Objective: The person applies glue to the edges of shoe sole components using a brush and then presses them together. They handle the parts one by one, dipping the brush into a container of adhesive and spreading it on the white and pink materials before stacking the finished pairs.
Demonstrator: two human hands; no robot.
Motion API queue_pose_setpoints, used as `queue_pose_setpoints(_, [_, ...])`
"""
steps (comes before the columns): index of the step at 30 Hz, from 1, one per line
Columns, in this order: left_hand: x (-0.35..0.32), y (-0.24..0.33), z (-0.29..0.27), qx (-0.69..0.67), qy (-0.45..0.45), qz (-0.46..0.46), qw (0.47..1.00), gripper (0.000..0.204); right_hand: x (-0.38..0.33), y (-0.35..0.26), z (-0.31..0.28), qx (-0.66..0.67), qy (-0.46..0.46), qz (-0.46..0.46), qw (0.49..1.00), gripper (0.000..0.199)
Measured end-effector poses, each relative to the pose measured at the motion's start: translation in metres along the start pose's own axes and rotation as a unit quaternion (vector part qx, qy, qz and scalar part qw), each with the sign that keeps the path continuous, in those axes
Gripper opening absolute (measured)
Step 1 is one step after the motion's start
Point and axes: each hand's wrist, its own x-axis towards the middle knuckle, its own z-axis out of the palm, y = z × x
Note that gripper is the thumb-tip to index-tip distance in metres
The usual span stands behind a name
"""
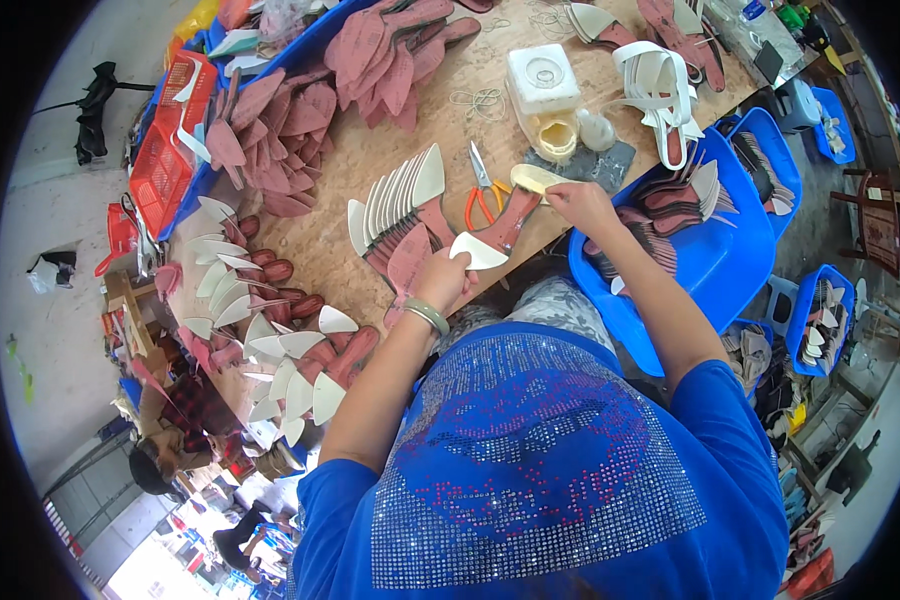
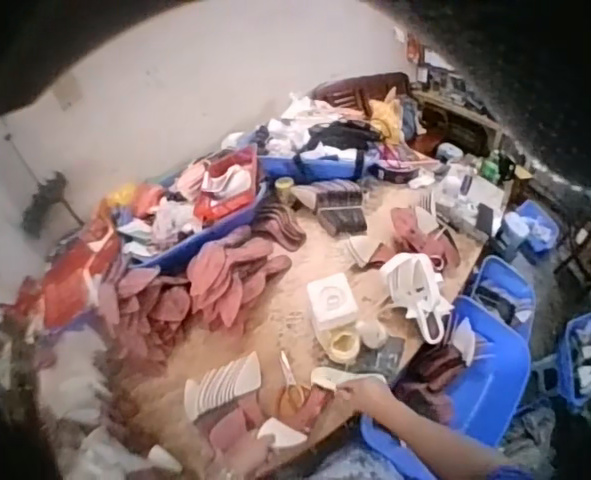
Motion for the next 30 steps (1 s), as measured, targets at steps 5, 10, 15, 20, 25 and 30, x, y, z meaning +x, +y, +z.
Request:
queue_pose_setpoints(5, [-0.001, -0.004, 0.002, 0.017, 0.016, 0.007, 1.0, 0.015, -0.029, -0.028, -0.001, 0.059, -0.022, -0.011, 0.998, 0.019])
queue_pose_setpoints(10, [-0.013, 0.01, 0.014, 0.017, 0.044, -0.003, 0.999, 0.016, -0.058, -0.058, 0.018, 0.15, -0.043, -0.001, 0.988, 0.017])
queue_pose_setpoints(15, [-0.013, 0.008, 0.015, 0.013, 0.042, 0.003, 0.999, 0.017, -0.053, -0.075, 0.028, 0.396, -0.136, 0.175, 0.891, 0.023])
queue_pose_setpoints(20, [-0.012, 0.004, 0.014, -0.008, 0.038, -0.009, 0.999, 0.017, -0.044, -0.051, 0.013, 0.166, -0.104, 0.029, 0.98, 0.02])
queue_pose_setpoints(25, [-0.013, 0.008, 0.012, -0.007, 0.032, 0.001, 0.999, 0.016, -0.019, -0.02, -0.01, 0.047, -0.034, 0.006, 0.998, 0.017])
queue_pose_setpoints(30, [-0.012, 0.009, 0.015, -0.068, 0.03, -0.027, 0.997, 0.015, -0.009, 0.022, -0.009, 0.021, 0.018, 0.016, 0.999, 0.019])
